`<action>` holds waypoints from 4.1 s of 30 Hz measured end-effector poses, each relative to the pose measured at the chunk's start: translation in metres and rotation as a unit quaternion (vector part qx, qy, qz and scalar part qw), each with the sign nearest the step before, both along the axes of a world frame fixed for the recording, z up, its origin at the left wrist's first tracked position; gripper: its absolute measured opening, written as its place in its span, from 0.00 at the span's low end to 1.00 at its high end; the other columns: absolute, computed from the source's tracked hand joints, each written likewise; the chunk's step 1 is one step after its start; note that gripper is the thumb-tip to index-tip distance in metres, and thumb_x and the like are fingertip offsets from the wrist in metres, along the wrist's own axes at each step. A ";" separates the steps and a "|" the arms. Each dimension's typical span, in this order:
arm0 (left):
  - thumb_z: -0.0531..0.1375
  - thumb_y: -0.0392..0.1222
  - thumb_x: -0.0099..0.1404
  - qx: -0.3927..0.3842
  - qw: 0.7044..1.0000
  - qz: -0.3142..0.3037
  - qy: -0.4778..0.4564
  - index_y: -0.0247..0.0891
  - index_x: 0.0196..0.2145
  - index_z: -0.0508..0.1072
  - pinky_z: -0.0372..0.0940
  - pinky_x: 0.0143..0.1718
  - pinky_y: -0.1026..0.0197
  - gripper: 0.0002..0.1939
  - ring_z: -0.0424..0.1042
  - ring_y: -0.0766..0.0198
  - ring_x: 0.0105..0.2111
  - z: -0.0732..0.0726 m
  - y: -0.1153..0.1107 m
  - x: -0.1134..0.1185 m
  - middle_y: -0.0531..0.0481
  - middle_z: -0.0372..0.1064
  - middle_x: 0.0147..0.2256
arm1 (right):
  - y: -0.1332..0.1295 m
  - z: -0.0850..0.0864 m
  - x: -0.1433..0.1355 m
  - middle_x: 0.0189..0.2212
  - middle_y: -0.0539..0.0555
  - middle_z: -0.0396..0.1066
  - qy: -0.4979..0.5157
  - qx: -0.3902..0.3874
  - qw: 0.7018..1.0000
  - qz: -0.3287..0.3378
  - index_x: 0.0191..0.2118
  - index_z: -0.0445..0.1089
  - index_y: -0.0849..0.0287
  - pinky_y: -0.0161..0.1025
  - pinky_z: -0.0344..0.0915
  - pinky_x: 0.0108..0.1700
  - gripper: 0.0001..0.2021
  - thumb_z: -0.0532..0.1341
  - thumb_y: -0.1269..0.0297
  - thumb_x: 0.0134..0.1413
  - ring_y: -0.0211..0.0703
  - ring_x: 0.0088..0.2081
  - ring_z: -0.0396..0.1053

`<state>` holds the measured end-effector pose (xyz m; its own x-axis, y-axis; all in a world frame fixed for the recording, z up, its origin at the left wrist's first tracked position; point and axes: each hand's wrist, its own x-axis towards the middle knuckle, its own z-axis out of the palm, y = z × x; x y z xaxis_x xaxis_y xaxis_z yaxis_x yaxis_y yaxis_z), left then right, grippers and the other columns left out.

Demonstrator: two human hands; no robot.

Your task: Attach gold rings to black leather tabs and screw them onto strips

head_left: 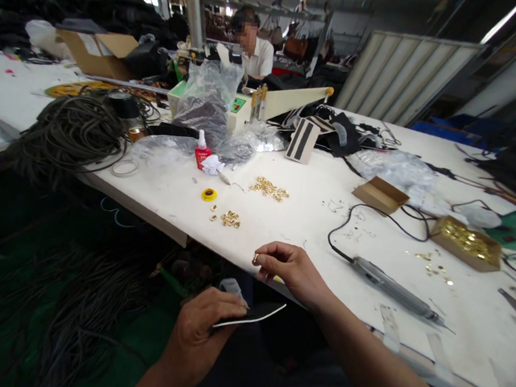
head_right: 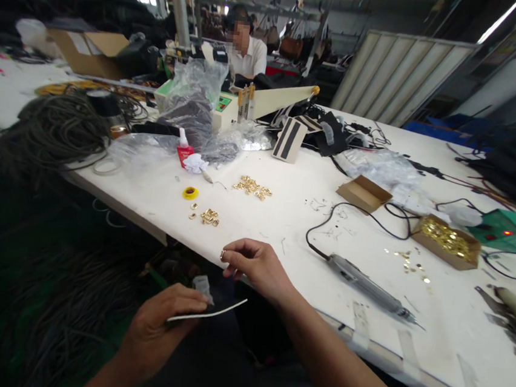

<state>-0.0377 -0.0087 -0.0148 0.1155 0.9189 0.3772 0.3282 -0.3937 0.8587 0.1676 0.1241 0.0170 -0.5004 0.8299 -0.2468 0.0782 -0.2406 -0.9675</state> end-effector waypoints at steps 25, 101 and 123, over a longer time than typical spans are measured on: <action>0.62 0.29 0.70 0.277 0.917 -0.148 0.246 0.33 0.48 0.80 0.75 0.45 0.54 0.11 0.78 0.55 0.46 0.060 -0.012 0.084 0.42 0.82 0.46 | -0.103 0.013 0.140 0.36 0.50 0.78 0.104 0.052 0.992 0.044 0.40 0.84 0.57 0.34 0.69 0.43 0.06 0.73 0.61 0.59 0.36 0.38 0.73; 0.69 0.44 0.57 -0.420 0.884 -0.170 0.113 0.37 0.36 0.79 0.73 0.33 0.55 0.10 0.81 0.52 0.31 -0.011 0.170 0.173 0.46 0.81 0.31 | 0.000 -0.016 0.169 0.30 0.57 0.79 -0.426 0.050 0.903 -0.030 0.36 0.80 0.62 0.36 0.58 0.32 0.13 0.62 0.58 0.62 0.44 0.33 0.73; 0.66 0.44 0.66 0.051 0.962 -0.166 0.209 0.46 0.42 0.83 0.70 0.56 0.41 0.07 0.75 0.49 0.52 -0.058 0.153 0.173 0.47 0.81 0.48 | -0.010 -0.032 0.170 0.45 0.58 0.81 -0.444 0.072 0.883 -0.133 0.49 0.77 0.56 0.37 0.62 0.37 0.19 0.68 0.54 0.53 0.50 0.45 0.76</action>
<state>0.1352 0.1448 -0.0724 0.5572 0.7659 0.3208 0.4784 -0.6119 0.6298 0.3375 0.1138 -0.0151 0.0544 0.9437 -0.3263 0.7808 -0.2439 -0.5752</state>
